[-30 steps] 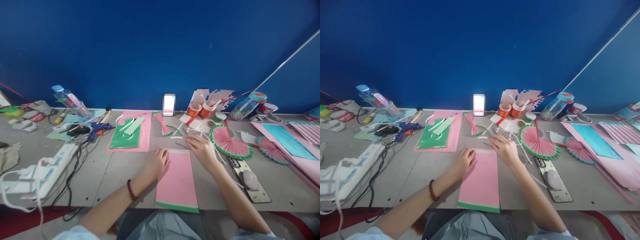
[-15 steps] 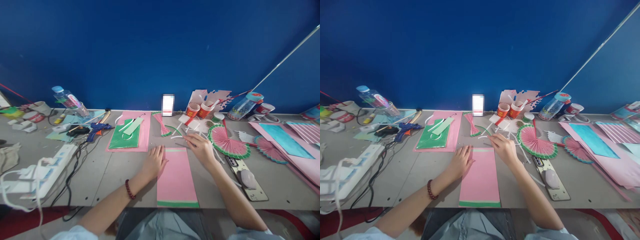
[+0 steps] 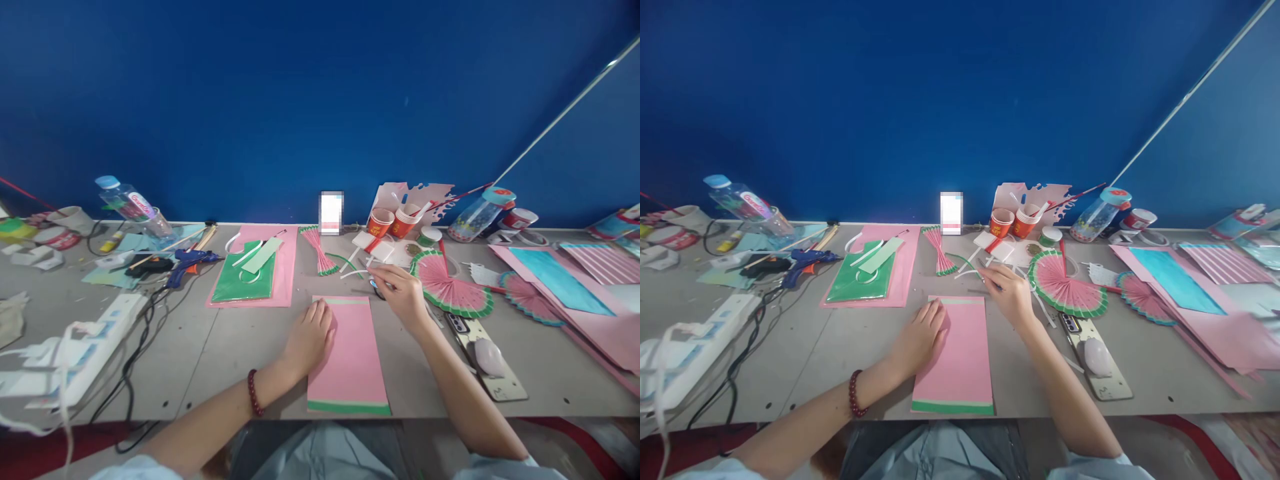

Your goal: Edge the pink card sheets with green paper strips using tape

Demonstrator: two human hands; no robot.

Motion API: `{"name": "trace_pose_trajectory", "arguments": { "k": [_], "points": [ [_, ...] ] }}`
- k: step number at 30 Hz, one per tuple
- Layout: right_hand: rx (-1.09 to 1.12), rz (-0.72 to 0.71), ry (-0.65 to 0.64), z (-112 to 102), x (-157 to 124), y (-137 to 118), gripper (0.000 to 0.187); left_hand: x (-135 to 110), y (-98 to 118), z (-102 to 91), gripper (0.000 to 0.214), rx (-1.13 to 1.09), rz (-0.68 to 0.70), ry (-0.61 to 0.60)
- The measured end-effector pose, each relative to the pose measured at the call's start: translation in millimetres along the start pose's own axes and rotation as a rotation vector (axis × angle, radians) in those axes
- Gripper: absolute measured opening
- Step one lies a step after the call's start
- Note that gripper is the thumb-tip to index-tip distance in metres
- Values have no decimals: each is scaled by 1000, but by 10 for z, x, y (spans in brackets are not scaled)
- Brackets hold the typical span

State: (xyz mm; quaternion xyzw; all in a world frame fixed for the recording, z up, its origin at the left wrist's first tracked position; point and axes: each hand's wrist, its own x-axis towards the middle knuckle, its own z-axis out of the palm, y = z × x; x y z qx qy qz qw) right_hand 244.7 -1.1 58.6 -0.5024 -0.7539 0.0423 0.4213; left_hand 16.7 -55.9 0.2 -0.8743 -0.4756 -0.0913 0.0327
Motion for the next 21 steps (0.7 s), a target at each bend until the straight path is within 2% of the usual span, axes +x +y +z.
{"name": "trace_pose_trajectory", "arguments": {
  "k": [7,10,12,13,16,17,18,21],
  "points": [
    [51,9,-35,16,5,-47,24,3,-38,-50,40,-104,11,22],
    [58,35,-73,5,8,-117,24,46,-134,-93,34,-278,31,17],
    [54,40,-108,2,5,-171,24,95,-229,-120,26,-471,16,51],
    [56,34,-126,2,3,-198,24,125,-281,-134,24,-595,-26,80],
    [71,6,-169,9,-3,-278,24,226,-432,-189,27,-1013,-309,179],
    [72,-1,-175,11,-4,-303,24,258,-474,-213,32,-1149,-383,151],
    [72,-8,-182,13,-5,-328,24,286,-508,-240,37,-1276,-426,73],
    [52,-36,-184,15,-5,-387,23,346,-564,-321,44,-1512,-466,-199]
  ]
}}
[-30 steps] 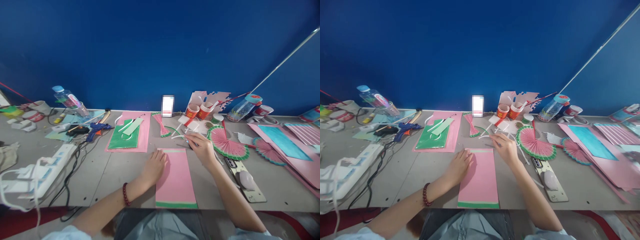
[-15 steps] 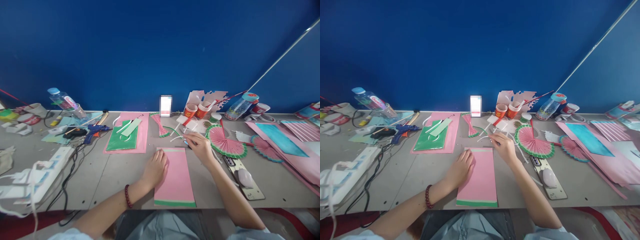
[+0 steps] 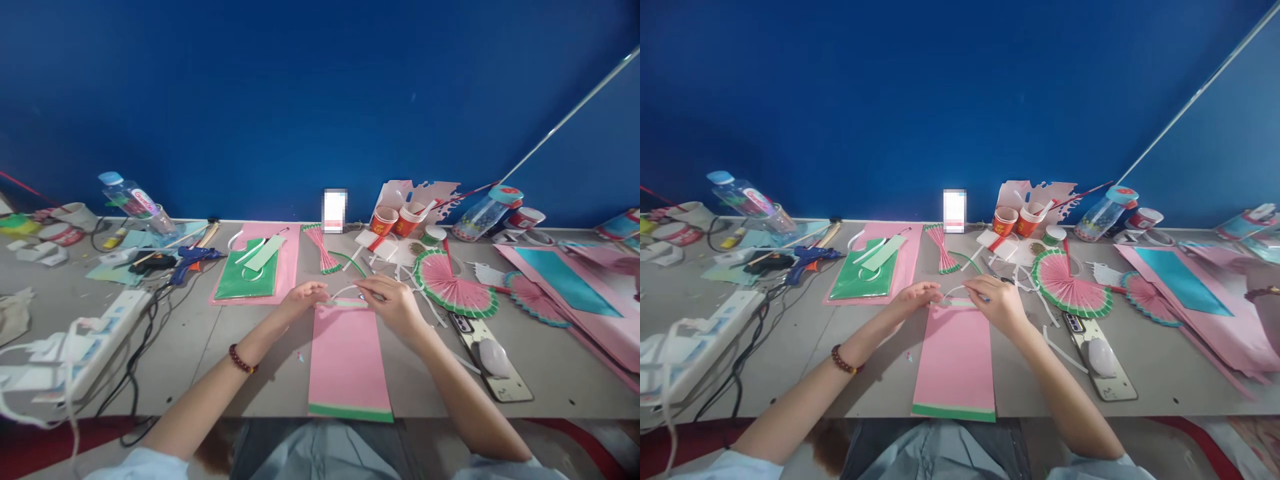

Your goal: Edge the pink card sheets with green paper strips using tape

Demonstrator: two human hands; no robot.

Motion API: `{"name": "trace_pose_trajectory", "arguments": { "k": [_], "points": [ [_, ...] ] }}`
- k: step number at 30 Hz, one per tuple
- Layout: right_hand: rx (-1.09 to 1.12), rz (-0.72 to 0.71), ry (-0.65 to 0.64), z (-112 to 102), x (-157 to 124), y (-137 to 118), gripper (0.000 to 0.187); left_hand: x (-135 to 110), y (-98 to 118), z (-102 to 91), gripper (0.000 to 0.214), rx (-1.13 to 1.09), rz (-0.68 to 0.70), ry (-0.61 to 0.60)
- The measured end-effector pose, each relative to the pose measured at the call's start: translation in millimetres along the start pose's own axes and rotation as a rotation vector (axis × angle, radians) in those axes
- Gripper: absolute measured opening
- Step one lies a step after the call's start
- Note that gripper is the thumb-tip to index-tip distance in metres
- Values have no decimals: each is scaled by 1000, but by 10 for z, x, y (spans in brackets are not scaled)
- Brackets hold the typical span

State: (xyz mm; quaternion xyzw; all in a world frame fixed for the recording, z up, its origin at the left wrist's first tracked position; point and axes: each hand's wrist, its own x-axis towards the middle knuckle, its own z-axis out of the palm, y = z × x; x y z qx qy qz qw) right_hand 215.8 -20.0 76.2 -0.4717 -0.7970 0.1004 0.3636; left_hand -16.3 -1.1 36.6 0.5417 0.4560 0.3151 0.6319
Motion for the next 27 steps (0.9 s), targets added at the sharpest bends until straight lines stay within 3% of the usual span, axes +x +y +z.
{"name": "trace_pose_trajectory", "arguments": {
  "k": [3,12,17,23,27],
  "points": [
    [-55,-35,-1,5,-1,-28,23,15,62,0,44,-77,-66,-52],
    [-262,-89,-91,-7,-21,-18,24,173,99,-101,34,-150,-36,91],
    [-347,-63,-225,-33,-22,-73,26,149,81,-152,34,-184,-57,92],
    [-589,30,-471,-21,-93,-270,29,134,-60,-82,28,-44,4,107],
    [-551,72,-607,-15,-174,-360,24,78,-39,-1,25,69,73,126]
  ]
}}
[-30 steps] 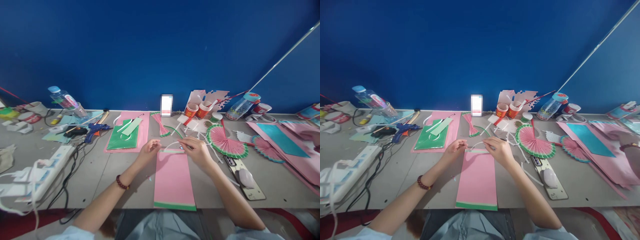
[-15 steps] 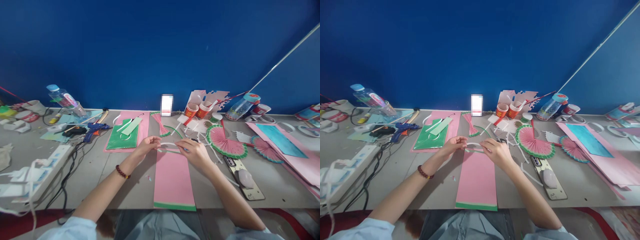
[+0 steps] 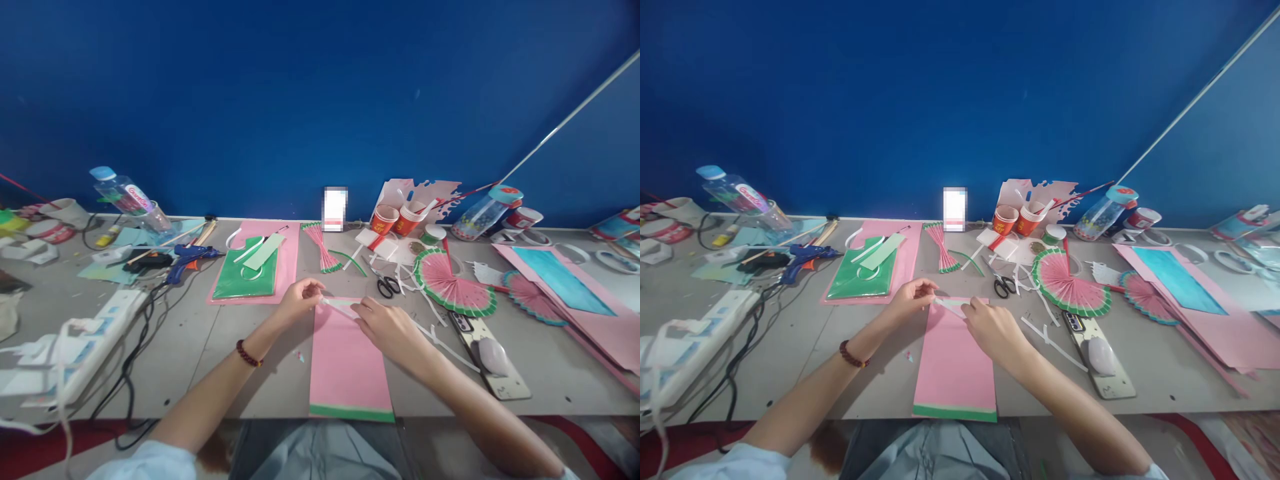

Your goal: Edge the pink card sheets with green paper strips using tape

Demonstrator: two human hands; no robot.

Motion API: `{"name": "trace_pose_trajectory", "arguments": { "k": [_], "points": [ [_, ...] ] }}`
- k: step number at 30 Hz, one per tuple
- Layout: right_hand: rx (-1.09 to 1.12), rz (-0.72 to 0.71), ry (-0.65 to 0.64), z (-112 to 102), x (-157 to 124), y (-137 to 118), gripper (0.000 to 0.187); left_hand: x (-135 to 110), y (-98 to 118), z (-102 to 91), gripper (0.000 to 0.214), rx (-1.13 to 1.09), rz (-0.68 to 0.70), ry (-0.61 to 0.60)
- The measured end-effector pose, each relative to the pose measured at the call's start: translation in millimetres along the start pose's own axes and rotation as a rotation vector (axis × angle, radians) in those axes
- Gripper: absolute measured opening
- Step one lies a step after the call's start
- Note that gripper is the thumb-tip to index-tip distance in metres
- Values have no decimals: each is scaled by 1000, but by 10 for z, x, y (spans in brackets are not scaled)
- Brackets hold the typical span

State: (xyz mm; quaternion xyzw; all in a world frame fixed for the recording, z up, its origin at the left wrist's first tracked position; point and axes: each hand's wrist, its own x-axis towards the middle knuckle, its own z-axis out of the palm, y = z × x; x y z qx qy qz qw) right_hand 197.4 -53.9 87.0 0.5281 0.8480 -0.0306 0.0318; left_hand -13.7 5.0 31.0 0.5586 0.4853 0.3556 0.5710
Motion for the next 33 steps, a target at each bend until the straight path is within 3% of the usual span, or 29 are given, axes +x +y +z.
{"name": "trace_pose_trajectory", "arguments": {
  "k": [5,9,13,17,21,25,30,33],
  "points": [
    [215,-11,-93,59,-12,43,23,-55,80,31,22,33,95,-43],
    [243,79,-90,102,22,31,23,-29,26,6,25,20,109,-48],
    [98,229,-24,181,4,-95,27,2,-27,-29,24,21,119,-30],
    [-13,295,122,346,-77,-204,32,2,-20,-38,23,65,134,-34],
    [-56,250,206,531,-139,-241,39,-7,-12,-18,21,122,138,-35],
    [6,242,119,629,-158,-253,43,-5,-30,3,19,170,130,-26],
    [197,228,61,596,-162,-206,48,-3,-40,2,18,186,136,-31],
    [281,204,130,526,-81,-165,44,-1,-30,-10,18,205,152,-50]
  ]
}}
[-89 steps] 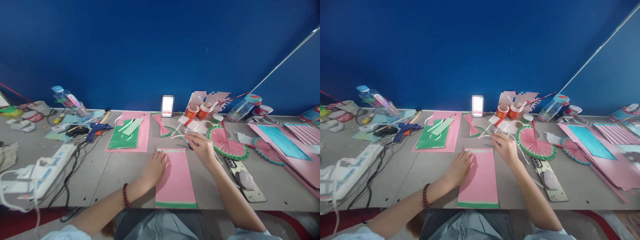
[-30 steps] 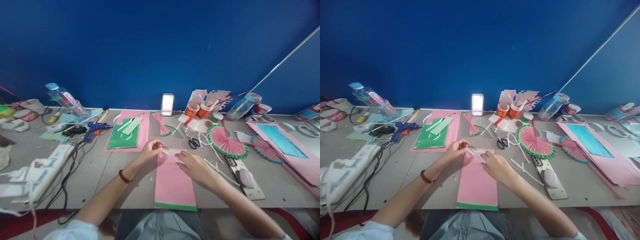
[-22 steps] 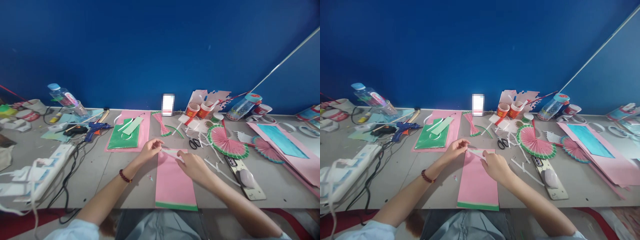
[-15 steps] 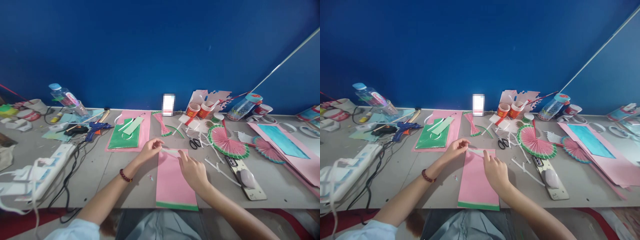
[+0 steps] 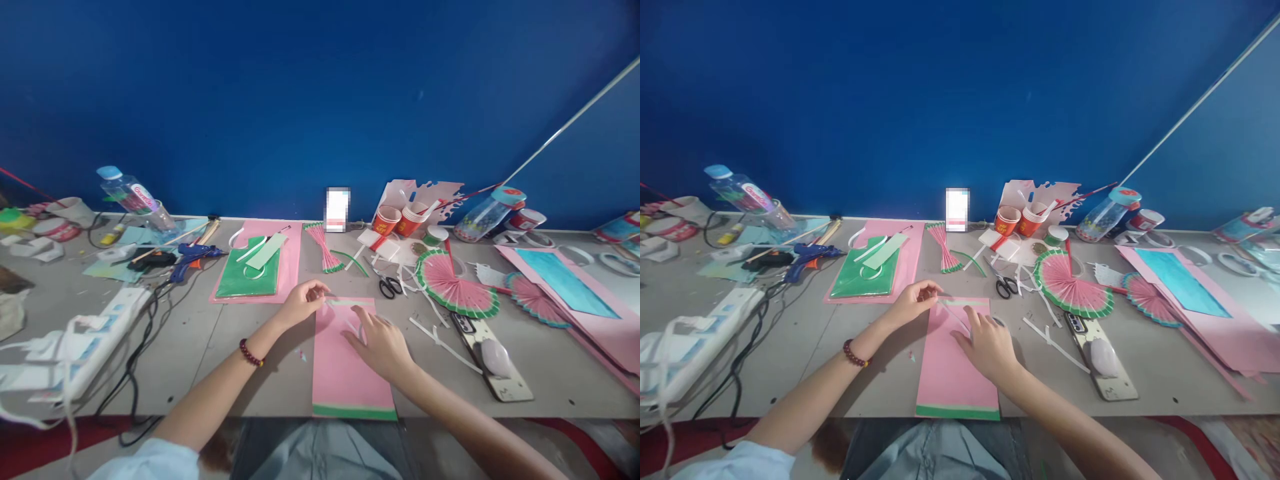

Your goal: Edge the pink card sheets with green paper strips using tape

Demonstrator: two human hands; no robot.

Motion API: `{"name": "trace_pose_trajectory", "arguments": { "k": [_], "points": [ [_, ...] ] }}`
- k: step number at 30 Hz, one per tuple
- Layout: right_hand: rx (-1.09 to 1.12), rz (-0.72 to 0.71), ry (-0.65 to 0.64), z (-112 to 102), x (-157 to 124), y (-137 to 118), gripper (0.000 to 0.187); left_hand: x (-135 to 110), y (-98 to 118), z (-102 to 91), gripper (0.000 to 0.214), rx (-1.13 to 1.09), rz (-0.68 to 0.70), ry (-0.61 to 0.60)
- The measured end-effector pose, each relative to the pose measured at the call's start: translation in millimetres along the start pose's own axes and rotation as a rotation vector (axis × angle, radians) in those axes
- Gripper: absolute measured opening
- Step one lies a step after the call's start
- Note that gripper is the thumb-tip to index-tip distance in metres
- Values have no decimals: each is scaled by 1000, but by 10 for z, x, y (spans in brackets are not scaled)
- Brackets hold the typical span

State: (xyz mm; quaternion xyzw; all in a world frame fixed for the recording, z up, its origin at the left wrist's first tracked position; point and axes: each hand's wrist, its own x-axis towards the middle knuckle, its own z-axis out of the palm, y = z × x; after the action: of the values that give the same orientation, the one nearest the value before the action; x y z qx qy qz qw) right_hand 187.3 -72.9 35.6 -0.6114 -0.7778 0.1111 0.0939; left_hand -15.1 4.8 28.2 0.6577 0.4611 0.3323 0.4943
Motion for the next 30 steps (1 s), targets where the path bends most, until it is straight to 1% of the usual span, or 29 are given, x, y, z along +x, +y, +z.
{"name": "trace_pose_trajectory", "arguments": {
  "k": [2,4,6,7,10,11,13,15,16,17,19,20,21,22,23,25,26,28,30],
  "points": [
    [84,-51,81,-18,118,-12,33,4,0,-8,18,6,19,-10],
    [219,-77,113,3,258,-28,27,7,-6,-10,20,4,30,-9],
    [383,-87,70,57,381,-36,20,9,-14,-8,19,6,28,2],
    [459,-87,25,90,427,-36,16,10,-18,-6,18,12,24,9],
    [629,-30,-13,173,491,-8,14,6,-17,2,20,23,37,23],
    [682,-1,-13,190,494,10,14,0,-7,7,23,28,60,45],
    [795,71,-30,211,495,56,16,-33,35,28,30,79,132,131],
    [897,140,-69,224,502,104,18,-111,108,74,34,227,213,233],
    [935,162,-85,231,510,125,18,-171,149,110,32,330,242,255],
    [962,175,-95,239,520,142,18,-242,189,155,28,453,258,234],
    [990,182,-108,256,542,161,18,-406,241,271,19,744,301,92],
    [992,184,-117,261,551,164,18,-486,245,335,19,873,308,33],
    [991,188,-127,263,559,165,18,-559,232,398,27,974,308,-17],
    [988,191,-140,258,563,165,18,-618,201,453,42,1044,311,-47],
    [986,193,-156,248,566,167,18,-662,156,496,52,1097,322,-63],
    [977,192,-192,208,565,185,16,-703,42,530,60,1180,352,-73],
    [966,190,-216,180,563,202,15,-705,-16,517,63,1202,362,-79],
    [931,190,-265,116,557,244,14,-687,-106,437,66,1207,393,-113],
    [898,192,-295,59,552,281,15,-659,-143,311,65,1186,461,-195]
  ]
}}
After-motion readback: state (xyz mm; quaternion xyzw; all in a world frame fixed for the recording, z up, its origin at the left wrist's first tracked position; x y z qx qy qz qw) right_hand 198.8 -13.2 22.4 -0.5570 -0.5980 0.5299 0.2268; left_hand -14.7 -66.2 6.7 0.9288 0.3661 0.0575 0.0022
